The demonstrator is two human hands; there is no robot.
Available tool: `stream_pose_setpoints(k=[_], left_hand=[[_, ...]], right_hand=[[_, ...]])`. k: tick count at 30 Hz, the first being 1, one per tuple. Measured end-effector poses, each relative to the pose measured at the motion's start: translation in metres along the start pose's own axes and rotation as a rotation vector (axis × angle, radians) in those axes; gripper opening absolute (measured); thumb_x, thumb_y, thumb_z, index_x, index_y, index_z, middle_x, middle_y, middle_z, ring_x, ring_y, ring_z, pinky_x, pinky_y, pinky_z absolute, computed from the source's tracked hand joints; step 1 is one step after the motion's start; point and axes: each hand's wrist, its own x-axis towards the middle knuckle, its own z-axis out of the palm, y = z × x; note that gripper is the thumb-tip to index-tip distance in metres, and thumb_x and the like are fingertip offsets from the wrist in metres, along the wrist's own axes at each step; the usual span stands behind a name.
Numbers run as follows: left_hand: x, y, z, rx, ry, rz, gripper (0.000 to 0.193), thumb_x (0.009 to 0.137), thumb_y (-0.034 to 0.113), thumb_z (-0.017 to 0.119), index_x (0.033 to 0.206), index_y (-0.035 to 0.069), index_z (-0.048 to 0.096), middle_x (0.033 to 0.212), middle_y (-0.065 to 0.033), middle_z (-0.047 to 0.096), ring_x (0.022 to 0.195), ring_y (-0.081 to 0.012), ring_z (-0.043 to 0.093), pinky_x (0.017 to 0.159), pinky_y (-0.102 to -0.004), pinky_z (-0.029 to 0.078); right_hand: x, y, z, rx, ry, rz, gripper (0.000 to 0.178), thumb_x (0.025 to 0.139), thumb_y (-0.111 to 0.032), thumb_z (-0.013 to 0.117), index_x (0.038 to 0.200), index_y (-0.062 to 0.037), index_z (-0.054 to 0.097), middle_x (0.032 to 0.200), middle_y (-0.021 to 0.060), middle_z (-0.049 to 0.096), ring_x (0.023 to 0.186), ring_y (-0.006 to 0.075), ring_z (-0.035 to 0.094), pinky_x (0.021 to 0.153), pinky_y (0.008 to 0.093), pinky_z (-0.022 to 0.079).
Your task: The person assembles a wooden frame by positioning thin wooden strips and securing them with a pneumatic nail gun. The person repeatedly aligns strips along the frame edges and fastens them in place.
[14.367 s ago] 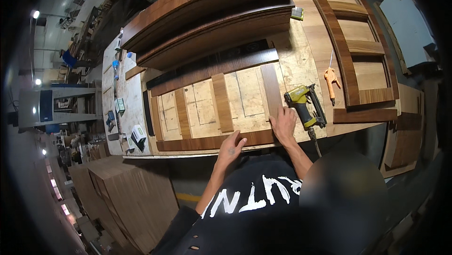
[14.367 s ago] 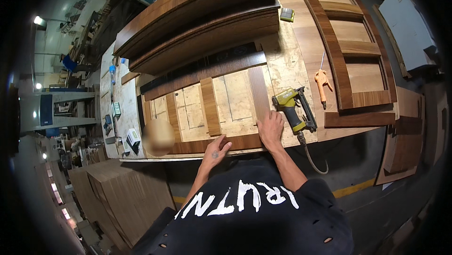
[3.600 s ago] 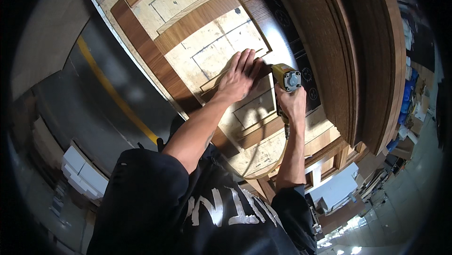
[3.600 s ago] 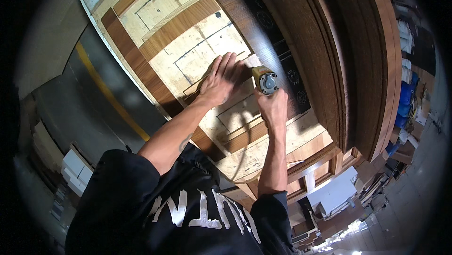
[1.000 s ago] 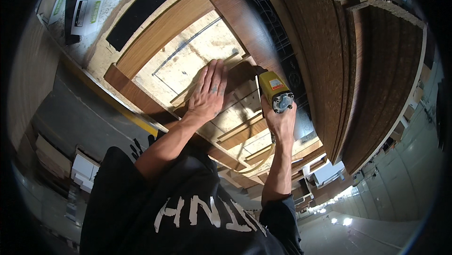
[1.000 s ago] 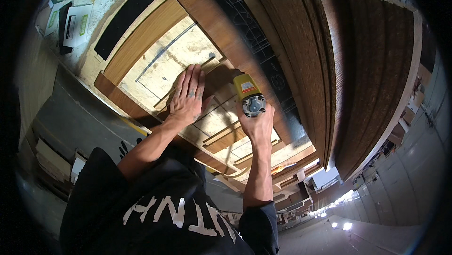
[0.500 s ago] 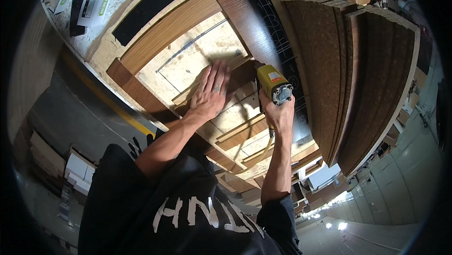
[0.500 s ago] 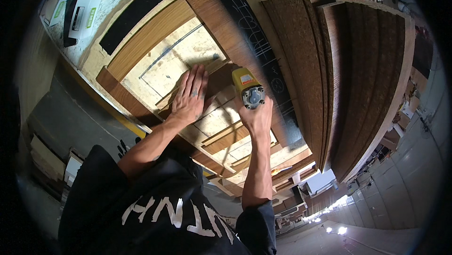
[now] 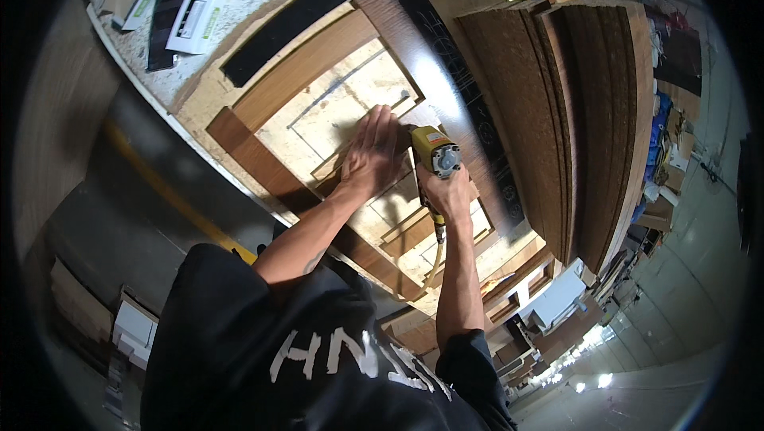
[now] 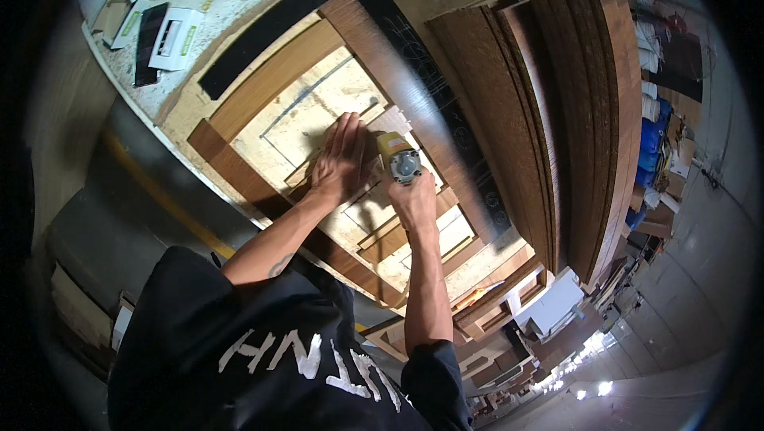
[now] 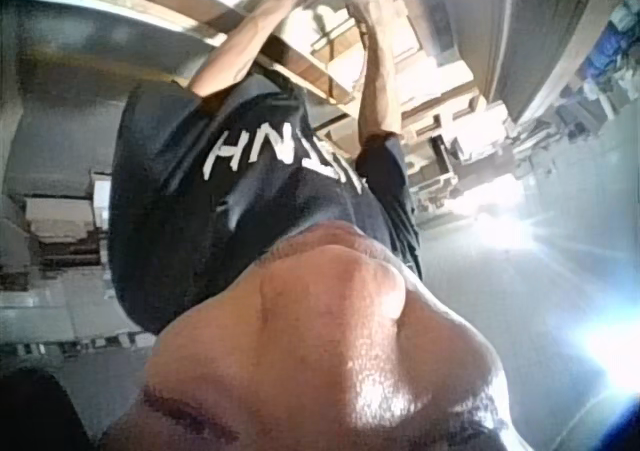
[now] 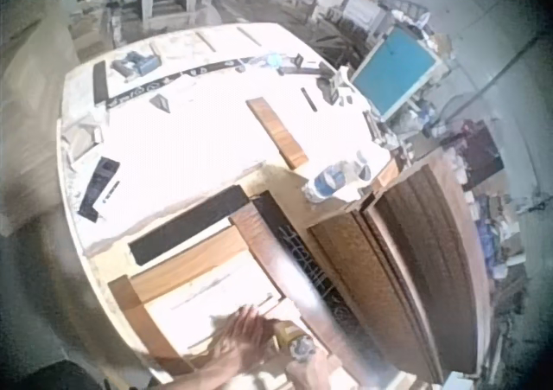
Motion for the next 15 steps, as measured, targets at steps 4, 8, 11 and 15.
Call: stream_pose_setpoints(k=[4, 8, 11, 15], left_hand=[[0.006, -0.01, -0.016, -0.347, -0.002, -0.047, 0.055, 0.098, 0.031, 0.064, 0.141, -0.001, 0.054, 0.158, -0.0204, 0.04, 0.148, -0.0368, 0.036, 0.125, -0.051, 0.029], [0.024, -0.085, -0.031, 0.03, 0.142, -0.02, 0.058, 0.099, 0.034, 0.064, 0.147, 0.003, 0.052, 0.161, -0.0231, 0.034, 0.151, -0.0373, 0.029, 0.128, -0.0546, 0.013], [0.059, -0.144, -0.092, 0.169, 0.09, -0.145, 0.087, 0.094, 0.044, 0.071, 0.163, 0.018, 0.025, 0.169, -0.0226, 0.011, 0.156, -0.0389, 0.014, 0.124, -0.0649, 0.001], [0.064, -0.165, -0.108, 0.187, 0.076, -0.074, 0.095, 0.092, 0.049, 0.071, 0.165, 0.021, 0.018, 0.168, -0.0266, 0.006, 0.156, -0.0436, 0.009, 0.121, -0.0684, 0.003]], right_hand=[[-0.001, -0.023, -0.009, -0.072, -0.057, 0.17, 0.04, 0.087, -0.02, 0.071, 0.123, -0.0029, 0.067, 0.11, 0.0175, 0.075, 0.105, 0.029, 0.072, 0.091, 0.0392, 0.056], [-0.001, -0.028, -0.009, -0.075, -0.052, 0.189, 0.044, 0.087, -0.023, 0.072, 0.125, -0.002, 0.066, 0.115, 0.0172, 0.075, 0.109, 0.0283, 0.071, 0.094, 0.0385, 0.056], [-0.005, -0.042, -0.01, -0.08, -0.062, 0.282, 0.045, 0.086, -0.023, 0.073, 0.125, -0.0016, 0.067, 0.115, 0.0167, 0.075, 0.109, 0.028, 0.071, 0.093, 0.038, 0.056], [-0.001, -0.014, -0.002, -0.052, -0.015, 0.159, 0.041, 0.084, -0.03, 0.073, 0.114, -0.0023, 0.07, 0.098, 0.0136, 0.075, 0.093, 0.0257, 0.072, 0.084, 0.0381, 0.056]])
